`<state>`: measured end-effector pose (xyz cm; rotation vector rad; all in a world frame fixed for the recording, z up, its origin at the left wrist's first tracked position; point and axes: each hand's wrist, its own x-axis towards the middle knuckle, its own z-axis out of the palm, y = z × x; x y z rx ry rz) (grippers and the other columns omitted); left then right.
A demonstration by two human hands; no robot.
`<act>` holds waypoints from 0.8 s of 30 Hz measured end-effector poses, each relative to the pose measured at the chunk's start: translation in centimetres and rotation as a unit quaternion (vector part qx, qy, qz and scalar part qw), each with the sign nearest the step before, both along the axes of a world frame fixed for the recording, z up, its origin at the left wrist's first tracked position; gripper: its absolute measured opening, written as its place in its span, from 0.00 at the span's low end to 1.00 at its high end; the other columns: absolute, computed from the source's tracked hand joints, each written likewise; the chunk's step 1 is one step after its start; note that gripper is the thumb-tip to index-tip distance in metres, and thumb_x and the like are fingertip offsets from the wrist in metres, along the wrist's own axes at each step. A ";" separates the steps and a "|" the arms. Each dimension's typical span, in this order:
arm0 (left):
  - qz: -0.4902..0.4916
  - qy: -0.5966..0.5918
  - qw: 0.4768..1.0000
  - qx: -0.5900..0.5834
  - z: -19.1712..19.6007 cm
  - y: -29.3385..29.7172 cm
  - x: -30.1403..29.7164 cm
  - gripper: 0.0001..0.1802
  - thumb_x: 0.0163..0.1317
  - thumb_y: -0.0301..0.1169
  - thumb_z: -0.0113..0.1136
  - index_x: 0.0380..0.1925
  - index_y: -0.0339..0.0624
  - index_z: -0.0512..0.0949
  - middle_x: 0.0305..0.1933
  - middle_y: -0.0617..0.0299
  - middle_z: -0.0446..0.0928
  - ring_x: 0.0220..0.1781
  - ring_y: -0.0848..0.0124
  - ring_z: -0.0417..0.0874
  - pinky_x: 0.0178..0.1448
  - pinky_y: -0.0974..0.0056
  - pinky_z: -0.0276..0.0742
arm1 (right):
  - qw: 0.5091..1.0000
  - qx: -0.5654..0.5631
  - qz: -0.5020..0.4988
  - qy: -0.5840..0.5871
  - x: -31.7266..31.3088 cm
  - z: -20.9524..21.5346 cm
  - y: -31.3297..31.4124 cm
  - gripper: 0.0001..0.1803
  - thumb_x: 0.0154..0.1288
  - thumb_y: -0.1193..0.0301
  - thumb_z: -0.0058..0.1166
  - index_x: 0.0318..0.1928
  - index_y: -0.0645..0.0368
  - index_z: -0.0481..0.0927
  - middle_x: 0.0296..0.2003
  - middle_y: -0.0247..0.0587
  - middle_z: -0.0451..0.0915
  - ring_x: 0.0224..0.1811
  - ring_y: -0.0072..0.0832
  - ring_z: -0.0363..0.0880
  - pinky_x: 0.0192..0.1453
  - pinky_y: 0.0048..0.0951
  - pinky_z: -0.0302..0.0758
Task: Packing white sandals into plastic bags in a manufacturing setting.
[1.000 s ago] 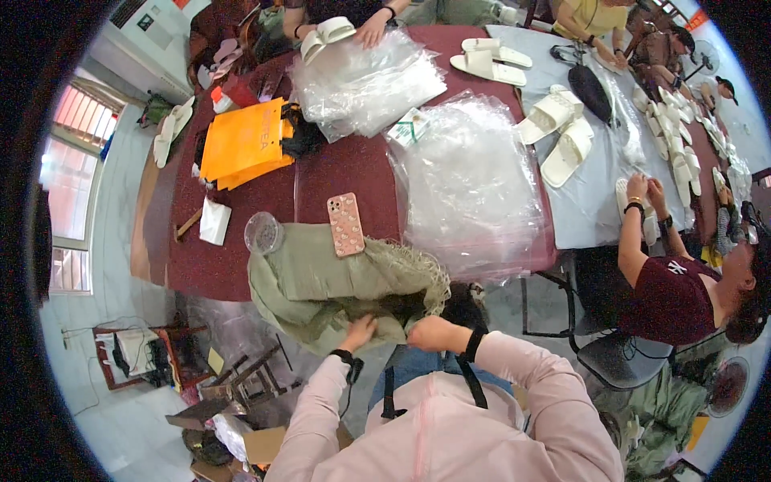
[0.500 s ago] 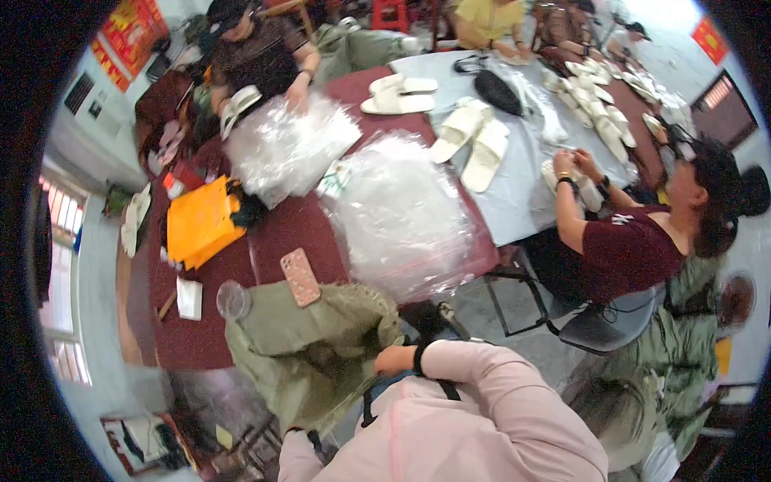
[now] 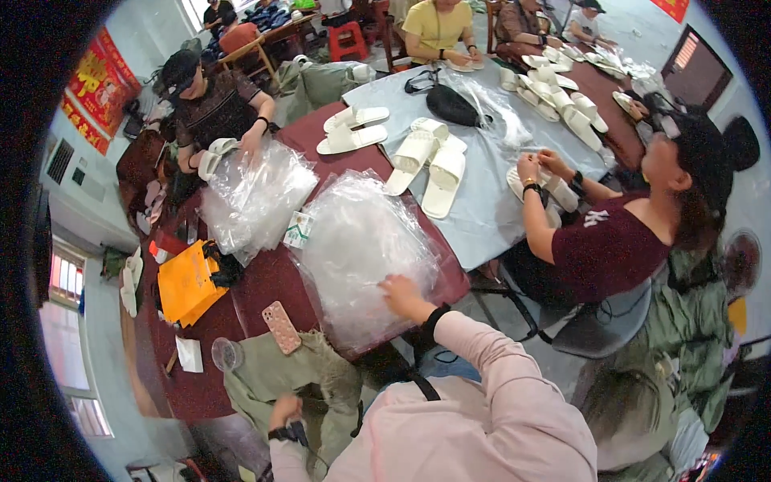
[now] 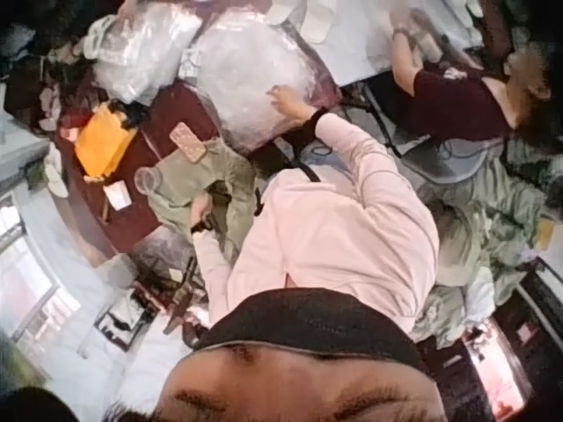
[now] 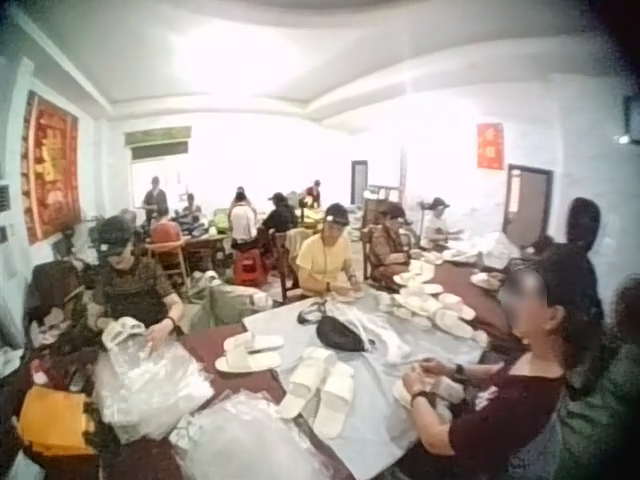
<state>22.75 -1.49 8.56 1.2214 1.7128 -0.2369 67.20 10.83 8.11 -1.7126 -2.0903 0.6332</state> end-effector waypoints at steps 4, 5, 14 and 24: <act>-0.006 -0.064 0.981 0.185 3.8 8.1 11.2 0.17 0.58 0.36 0.49 0.45 0.38 0.72 0.45 0.44 0.73 0.48 0.49 0.73 0.49 0.53 0.70 | 0.992 0.089 -0.040 -0.084 4.1 -1.6 3.1 0.20 0.52 0.66 0.54 0.48 0.50 0.75 0.56 0.51 0.67 0.58 0.48 0.64 0.57 0.47 0.65; -0.035 -0.088 0.965 0.244 2.9 9.9 13.7 0.18 0.58 0.36 0.50 0.46 0.39 0.72 0.45 0.44 0.73 0.49 0.49 0.73 0.50 0.54 0.69 | 0.994 0.043 -0.030 -0.101 4.7 -1.9 3.5 0.21 0.52 0.65 0.54 0.49 0.49 0.75 0.58 0.53 0.64 0.60 0.50 0.61 0.58 0.49 0.62; -0.266 0.181 0.915 0.245 1.4 17.6 33.9 0.39 0.49 0.50 0.62 0.62 0.70 0.59 0.65 0.44 0.55 0.58 0.47 0.67 0.57 0.47 0.65 | 0.989 -0.091 0.118 -0.017 9.2 -2.8 7.4 0.24 0.54 0.65 0.53 0.54 0.54 0.70 0.48 0.47 0.73 0.51 0.43 0.71 0.51 0.43 0.69; -0.248 0.183 0.937 0.163 -3.8 16.0 36.8 0.44 0.46 0.46 0.66 0.64 0.75 0.55 0.70 0.42 0.42 0.62 0.42 0.59 0.60 0.46 0.63 | 0.979 -0.056 -0.191 -0.031 16.0 -3.4 22.8 0.34 0.56 0.55 0.53 0.64 0.39 0.60 0.60 0.75 0.51 0.64 0.67 0.47 0.66 0.53 0.49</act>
